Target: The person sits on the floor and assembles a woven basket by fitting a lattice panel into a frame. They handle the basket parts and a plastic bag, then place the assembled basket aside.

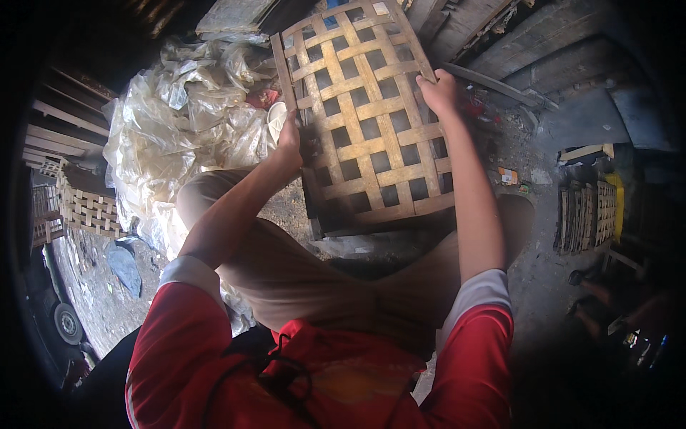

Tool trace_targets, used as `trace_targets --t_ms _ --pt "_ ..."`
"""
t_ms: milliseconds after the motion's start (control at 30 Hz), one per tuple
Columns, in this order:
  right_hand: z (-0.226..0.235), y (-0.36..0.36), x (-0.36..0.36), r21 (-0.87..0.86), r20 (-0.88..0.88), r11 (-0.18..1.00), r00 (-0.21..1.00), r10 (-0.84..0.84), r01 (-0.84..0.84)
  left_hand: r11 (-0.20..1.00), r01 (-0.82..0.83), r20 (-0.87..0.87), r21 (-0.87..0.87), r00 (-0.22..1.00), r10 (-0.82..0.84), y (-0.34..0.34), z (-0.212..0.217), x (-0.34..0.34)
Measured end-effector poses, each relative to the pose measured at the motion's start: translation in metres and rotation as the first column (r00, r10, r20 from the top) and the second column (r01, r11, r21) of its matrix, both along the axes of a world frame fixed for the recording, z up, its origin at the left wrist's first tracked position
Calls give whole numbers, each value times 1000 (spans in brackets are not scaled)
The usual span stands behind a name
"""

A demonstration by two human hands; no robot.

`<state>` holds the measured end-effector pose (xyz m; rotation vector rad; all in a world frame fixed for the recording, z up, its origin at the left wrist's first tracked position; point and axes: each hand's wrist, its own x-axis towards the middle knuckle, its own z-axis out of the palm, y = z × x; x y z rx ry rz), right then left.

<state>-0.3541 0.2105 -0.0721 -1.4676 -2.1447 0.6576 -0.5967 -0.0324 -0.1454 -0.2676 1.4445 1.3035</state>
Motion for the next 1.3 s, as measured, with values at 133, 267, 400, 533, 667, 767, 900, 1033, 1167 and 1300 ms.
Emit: trace_targets --t_ms 133,267,400,533,667,767,900,1033,1167,1300 --pt "-34 3 16 -108 -17 994 999 -28 26 992 102 -253 -69 960 -117 9 -15 -4" --pt "-41 13 47 -90 63 993 996 -68 73 896 355 -574 -266 688 -443 19 4 8" --pt "40 -14 61 171 -87 960 968 237 -220 837 447 -570 -317 616 -545 11 -17 -12" --pt "166 -131 138 553 -10 832 999 51 -37 843 432 -696 -321 497 -519 10 -17 -19" --pt "147 -256 267 451 -31 853 960 -277 261 811 355 -755 -464 319 -572 16 42 34" --pt "54 -359 346 19 -9 948 948 -317 317 839 419 -851 -346 236 -469 14 70 30" --pt "5 -482 333 -407 -51 820 887 -459 402 891 440 -923 -110 287 -256 23 82 31" --pt "11 -511 328 -524 -110 712 792 -601 468 891 454 -915 6 361 -178 27 99 34" --pt "41 -513 328 -674 -100 621 784 -612 399 917 399 -959 3 261 -111 32 95 30" --pt "41 -527 323 -761 -174 536 681 -711 365 892 385 -970 238 49 238 36 94 29"
